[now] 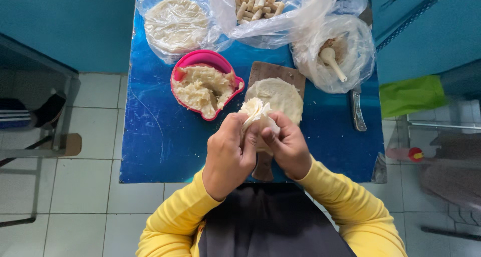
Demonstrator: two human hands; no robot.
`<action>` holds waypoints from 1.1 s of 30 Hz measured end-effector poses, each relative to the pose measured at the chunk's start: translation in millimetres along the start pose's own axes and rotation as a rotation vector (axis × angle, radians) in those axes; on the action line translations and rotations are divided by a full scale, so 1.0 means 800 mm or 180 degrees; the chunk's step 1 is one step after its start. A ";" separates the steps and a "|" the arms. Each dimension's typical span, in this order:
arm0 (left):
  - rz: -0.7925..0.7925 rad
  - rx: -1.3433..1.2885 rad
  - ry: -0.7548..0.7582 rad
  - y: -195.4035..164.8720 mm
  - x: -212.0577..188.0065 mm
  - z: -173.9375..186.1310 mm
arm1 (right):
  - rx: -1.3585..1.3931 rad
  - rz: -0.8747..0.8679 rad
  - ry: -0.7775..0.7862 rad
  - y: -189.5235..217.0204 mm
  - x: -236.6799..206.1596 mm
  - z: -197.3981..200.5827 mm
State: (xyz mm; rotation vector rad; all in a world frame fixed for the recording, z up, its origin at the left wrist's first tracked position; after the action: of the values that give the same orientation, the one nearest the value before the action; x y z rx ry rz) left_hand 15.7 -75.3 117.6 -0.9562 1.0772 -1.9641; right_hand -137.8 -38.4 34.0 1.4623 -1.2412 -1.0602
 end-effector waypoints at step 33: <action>0.0745 -0.5478 0.0035 0.100 -0.032 -0.027 | 0.1822 -0.0069 -0.0765 -0.033 -0.011 0.043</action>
State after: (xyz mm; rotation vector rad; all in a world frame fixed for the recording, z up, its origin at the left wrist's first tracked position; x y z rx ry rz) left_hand 27.6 -79.1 31.9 -1.4052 2.7288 -0.4379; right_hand -167.0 -31.6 1.5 1.8079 -1.8087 -0.9560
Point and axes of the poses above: each hand's wrist, its own x-axis towards the middle knuckle, its own z-axis out of the back of the hand, y = z × x, the point moved 6 cm from there along x, towards the middle knuckle, and after that the axes turned 11 degrees about y, right-handed, at the moved point
